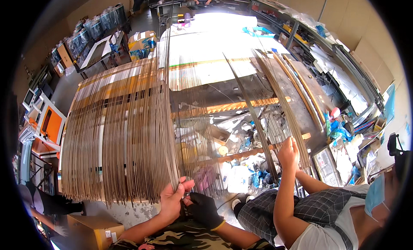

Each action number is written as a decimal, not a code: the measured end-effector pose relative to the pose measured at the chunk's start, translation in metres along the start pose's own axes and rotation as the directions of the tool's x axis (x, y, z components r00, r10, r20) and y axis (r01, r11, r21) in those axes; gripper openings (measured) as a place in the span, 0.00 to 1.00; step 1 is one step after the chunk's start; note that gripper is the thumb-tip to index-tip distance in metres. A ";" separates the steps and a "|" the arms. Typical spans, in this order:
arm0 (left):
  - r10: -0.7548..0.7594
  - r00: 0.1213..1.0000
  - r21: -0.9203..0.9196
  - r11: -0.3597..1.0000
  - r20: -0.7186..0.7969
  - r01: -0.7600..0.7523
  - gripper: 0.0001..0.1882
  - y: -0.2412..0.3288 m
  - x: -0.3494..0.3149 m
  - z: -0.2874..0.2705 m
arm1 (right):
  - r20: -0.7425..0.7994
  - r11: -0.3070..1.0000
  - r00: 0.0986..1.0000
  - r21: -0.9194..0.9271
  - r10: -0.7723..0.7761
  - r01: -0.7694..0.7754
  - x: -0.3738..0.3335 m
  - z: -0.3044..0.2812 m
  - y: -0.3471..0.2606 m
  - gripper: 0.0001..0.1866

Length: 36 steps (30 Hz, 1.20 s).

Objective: The person holds and arranges a bundle of thin wooden sticks vertically on a workbench. They use both hands to separate, align, and adjust the sticks while another person works in the background.

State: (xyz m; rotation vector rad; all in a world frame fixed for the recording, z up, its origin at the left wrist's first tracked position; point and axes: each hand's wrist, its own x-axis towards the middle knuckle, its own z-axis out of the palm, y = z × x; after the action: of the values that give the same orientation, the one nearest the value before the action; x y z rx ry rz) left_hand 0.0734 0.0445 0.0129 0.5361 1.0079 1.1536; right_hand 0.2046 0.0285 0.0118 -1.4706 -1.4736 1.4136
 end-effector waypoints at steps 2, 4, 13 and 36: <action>0.025 1.000 -0.032 0.999 0.004 -0.024 0.19 0.000 0.000 0.001 | -0.110 0.997 0.992 -0.050 -0.056 0.051 -0.001 0.000 -0.002 0.10; 0.129 0.991 0.030 0.991 0.030 -0.130 0.19 -0.011 0.004 -0.002 | -0.245 0.993 0.964 -0.087 -0.102 0.083 -0.002 0.001 0.004 0.10; 0.130 0.991 0.166 0.978 -0.002 -0.128 0.17 -0.004 -0.002 -0.009 | -0.551 0.943 0.776 -0.289 -0.306 0.167 0.078 -0.065 0.062 0.13; 0.110 0.993 0.085 0.991 -0.050 -0.106 0.16 -0.005 -0.002 -0.014 | -0.473 0.856 0.841 -0.517 -0.262 -0.023 0.084 -0.065 0.131 0.07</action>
State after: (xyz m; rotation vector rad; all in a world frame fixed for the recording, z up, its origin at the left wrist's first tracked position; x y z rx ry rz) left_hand 0.0634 0.0395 0.0031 0.6344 1.0873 1.2322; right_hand 0.2873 0.1000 -0.1163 -1.8450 -1.5866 0.4612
